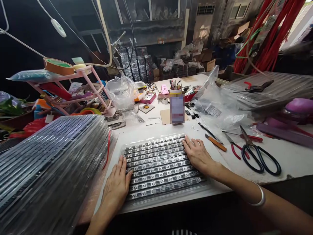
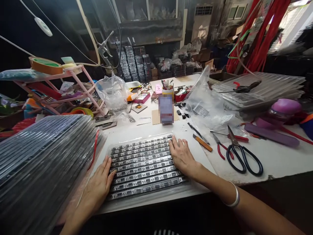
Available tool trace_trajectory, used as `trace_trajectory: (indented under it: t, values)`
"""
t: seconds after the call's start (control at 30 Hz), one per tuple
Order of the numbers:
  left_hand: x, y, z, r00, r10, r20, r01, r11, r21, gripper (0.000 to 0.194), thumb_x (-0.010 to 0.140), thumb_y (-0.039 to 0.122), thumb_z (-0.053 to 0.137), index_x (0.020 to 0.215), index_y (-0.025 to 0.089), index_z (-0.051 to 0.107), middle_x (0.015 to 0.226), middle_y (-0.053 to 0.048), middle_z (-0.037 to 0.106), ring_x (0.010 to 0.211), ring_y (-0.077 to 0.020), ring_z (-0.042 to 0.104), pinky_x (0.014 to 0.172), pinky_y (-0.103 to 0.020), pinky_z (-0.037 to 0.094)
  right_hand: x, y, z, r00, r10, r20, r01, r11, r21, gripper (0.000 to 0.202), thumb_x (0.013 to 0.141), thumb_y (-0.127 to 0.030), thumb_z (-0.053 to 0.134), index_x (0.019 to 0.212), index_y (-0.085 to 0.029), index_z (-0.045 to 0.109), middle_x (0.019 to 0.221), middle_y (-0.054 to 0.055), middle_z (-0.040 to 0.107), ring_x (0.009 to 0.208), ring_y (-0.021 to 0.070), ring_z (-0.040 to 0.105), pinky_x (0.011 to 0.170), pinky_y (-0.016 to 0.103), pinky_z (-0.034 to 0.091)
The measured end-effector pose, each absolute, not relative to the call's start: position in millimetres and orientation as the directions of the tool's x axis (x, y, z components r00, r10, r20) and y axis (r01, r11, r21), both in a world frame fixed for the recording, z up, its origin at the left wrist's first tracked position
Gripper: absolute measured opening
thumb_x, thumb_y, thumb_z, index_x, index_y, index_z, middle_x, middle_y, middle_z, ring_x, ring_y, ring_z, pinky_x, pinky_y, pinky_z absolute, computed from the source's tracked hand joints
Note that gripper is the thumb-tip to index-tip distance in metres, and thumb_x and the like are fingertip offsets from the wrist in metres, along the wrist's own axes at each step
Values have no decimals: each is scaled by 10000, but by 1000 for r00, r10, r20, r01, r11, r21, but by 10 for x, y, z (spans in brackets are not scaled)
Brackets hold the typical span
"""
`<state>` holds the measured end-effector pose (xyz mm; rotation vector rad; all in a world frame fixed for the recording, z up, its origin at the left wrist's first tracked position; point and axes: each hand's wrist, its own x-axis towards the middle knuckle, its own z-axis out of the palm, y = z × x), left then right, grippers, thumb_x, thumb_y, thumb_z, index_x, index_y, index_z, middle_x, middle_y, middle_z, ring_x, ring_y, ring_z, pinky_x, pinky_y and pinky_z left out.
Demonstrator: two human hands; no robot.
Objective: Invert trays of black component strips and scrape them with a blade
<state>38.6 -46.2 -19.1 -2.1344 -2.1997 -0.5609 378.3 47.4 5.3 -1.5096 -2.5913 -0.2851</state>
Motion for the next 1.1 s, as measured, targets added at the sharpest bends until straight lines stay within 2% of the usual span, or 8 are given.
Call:
trace_trajectory:
  t: [0.2,0.33,0.47,0.6,0.73,0.87,0.97,1.1]
  values:
    - [395,-454,-193,-134,949,286,902,-3,432,575,892,470,389,1370,154,441,1481,-120,366,1355,-263,354,1123,-461,297,3727,575,75,-487,848,209,870,493,28,499,829,-15,307,1288,-6,503,1382,249,442,1129,333,533,873,467,460]
    - [331,-656,-104,-169,941,293,819,-32,573,492,912,391,370,1327,165,504,1433,-90,443,1326,-219,400,1120,-404,309,3906,473,-20,-507,824,252,840,538,-68,494,856,-39,301,1312,-28,489,1404,207,435,1228,259,492,972,406,457]
    - [189,-1049,47,5,970,243,808,-147,571,432,884,250,395,1284,230,557,1378,-36,506,1272,-213,466,1091,-391,352,4278,163,-23,-576,779,248,714,627,-310,563,807,-20,320,1350,-58,464,1424,181,416,1304,233,421,1048,409,411]
    - [106,-1508,88,236,955,181,816,-296,497,549,868,143,372,1377,343,425,1428,11,442,1280,-195,454,1066,-365,390,4681,-297,76,-643,755,130,648,627,-433,588,859,-85,380,1436,-196,370,1490,88,334,1331,209,380,1077,375,377]
    - [109,-1703,-169,214,920,330,897,-318,307,598,885,142,400,1426,380,313,1445,-17,428,1320,-212,412,1041,-394,422,4829,-673,2,-698,706,121,634,687,-355,689,858,-81,409,1486,-298,229,1538,59,217,1367,231,306,1060,395,393]
    - [149,-1580,-392,240,809,537,907,-384,174,538,887,173,473,1393,327,380,1401,-57,488,1303,-234,439,1014,-403,402,4759,-697,-200,-669,659,344,669,735,-108,620,902,-161,450,1477,-287,258,1516,115,276,1382,297,263,1018,521,393]
    - [214,-1486,-343,123,794,596,875,-370,313,412,894,223,469,1297,301,500,1326,-41,571,1222,-210,529,993,-372,403,4760,-548,-197,-693,534,484,576,814,-73,573,924,-192,454,1470,-205,280,1443,149,407,1368,286,304,1045,513,362]
    - [299,-1230,-26,-149,799,583,776,-270,570,315,877,399,441,1089,265,631,1161,-37,667,1096,-225,602,999,-403,399,4761,-191,46,-662,469,585,424,878,-224,363,940,-214,408,1293,-199,490,1251,115,600,1208,226,525,970,391,456]
